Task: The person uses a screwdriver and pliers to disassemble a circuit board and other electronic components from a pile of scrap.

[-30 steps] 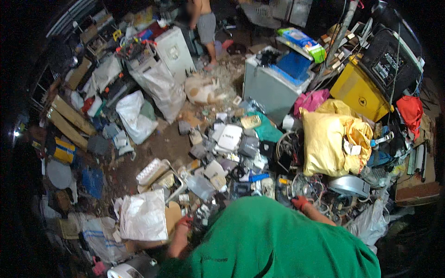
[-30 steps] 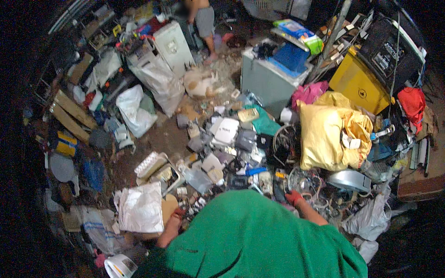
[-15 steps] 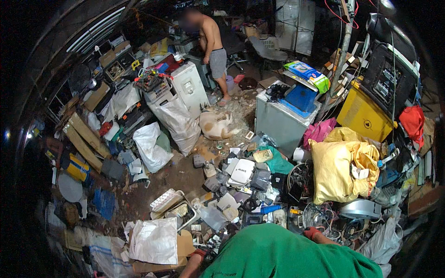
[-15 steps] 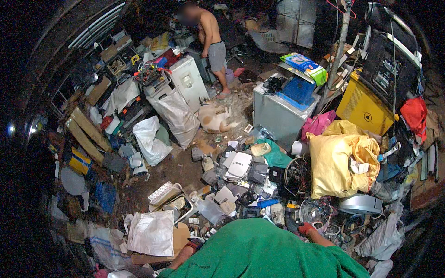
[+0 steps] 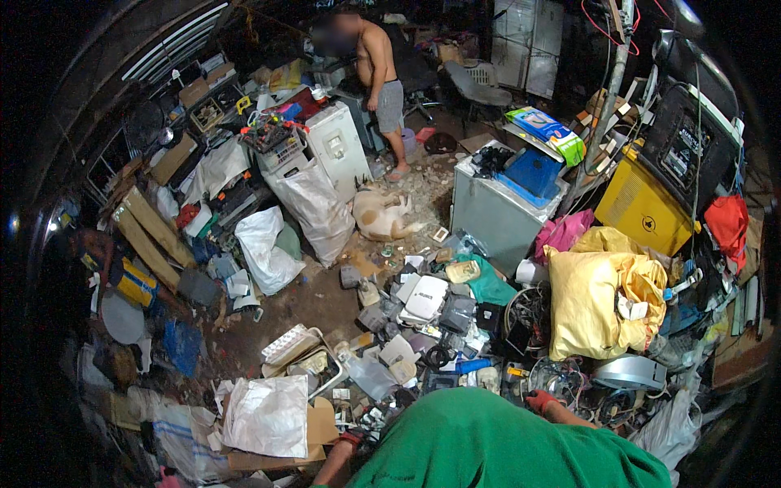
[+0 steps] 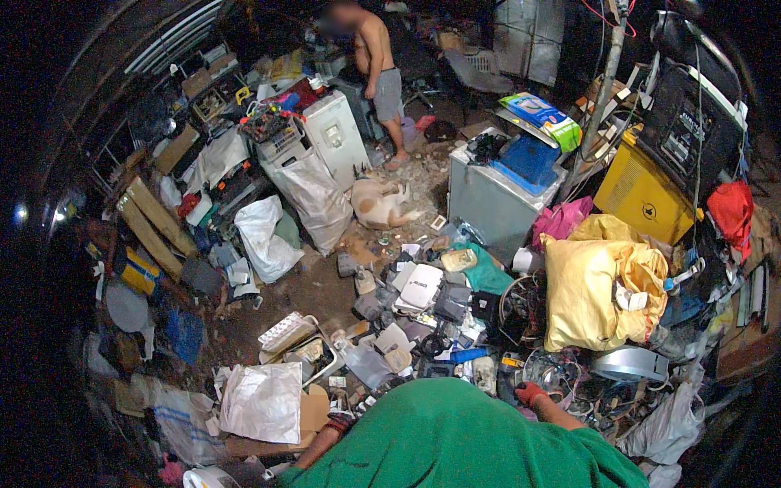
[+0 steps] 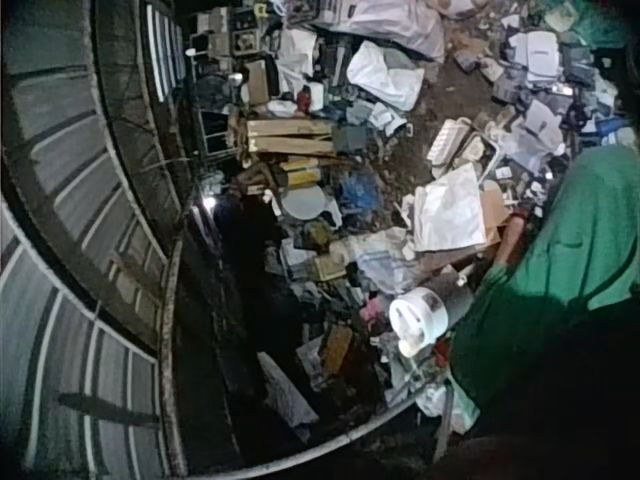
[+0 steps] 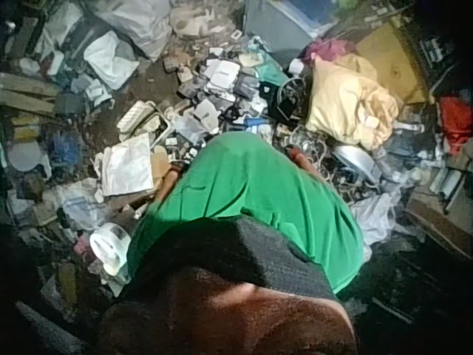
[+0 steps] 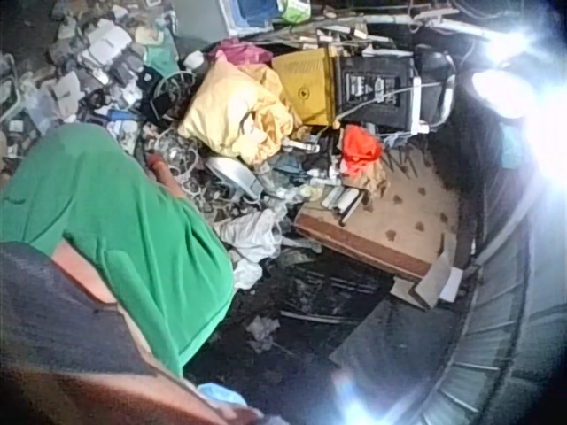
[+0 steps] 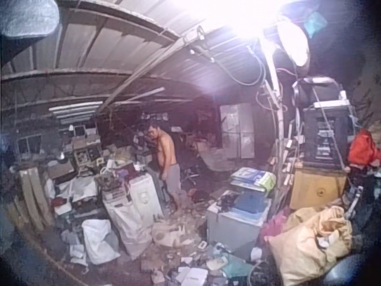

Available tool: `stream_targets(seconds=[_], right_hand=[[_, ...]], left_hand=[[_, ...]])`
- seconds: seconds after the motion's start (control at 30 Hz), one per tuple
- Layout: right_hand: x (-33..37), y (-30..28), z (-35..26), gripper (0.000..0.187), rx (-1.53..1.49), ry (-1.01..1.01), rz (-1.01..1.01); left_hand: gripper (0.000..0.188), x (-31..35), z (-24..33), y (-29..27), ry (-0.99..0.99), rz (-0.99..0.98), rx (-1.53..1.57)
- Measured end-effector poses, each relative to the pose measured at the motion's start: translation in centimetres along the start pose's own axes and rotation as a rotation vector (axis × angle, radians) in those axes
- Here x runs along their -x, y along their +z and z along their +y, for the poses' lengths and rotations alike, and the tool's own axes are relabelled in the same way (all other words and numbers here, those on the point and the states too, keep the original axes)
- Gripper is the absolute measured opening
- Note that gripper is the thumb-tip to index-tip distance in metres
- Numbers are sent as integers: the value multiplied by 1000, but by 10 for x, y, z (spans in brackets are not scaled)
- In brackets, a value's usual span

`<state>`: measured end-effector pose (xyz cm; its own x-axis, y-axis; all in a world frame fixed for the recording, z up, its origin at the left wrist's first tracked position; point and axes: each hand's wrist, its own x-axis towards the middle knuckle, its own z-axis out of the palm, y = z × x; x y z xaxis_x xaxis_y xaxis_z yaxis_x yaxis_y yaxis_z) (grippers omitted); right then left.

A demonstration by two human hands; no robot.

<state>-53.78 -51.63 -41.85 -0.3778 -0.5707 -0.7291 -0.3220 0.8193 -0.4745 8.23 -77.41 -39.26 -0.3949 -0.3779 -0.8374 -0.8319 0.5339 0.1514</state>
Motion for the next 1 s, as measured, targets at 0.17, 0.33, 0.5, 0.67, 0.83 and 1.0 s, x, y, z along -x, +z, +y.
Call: stream_targets(seconds=[0.17, 0.33, 0.5, 0.67, 0.83, 1.0], right_hand=[[-2, -2, 25, 40, -37, 70, 10], [1, -3, 26, 35, 185, 117, 112], [24, -14, -2, 42, 249, 110, 46], [27, -6, -16, 33, -107, 64, -1], [22, 5, -7, 29, -136, 116, 60], [25, 6, 3, 35, -245, 162, -25]], left_hand=[[51, 1, 3, 1, 27, -38, -153], [44, -6, -4, 11, -20, 63, 76], [42, -28, -11, 20, 106, 331, -108], [37, -28, 9, 2, -205, 61, 806], [52, -3, 18, -11, -223, 108, 418], [51, 2, 11, -1, -245, 64, 417]])
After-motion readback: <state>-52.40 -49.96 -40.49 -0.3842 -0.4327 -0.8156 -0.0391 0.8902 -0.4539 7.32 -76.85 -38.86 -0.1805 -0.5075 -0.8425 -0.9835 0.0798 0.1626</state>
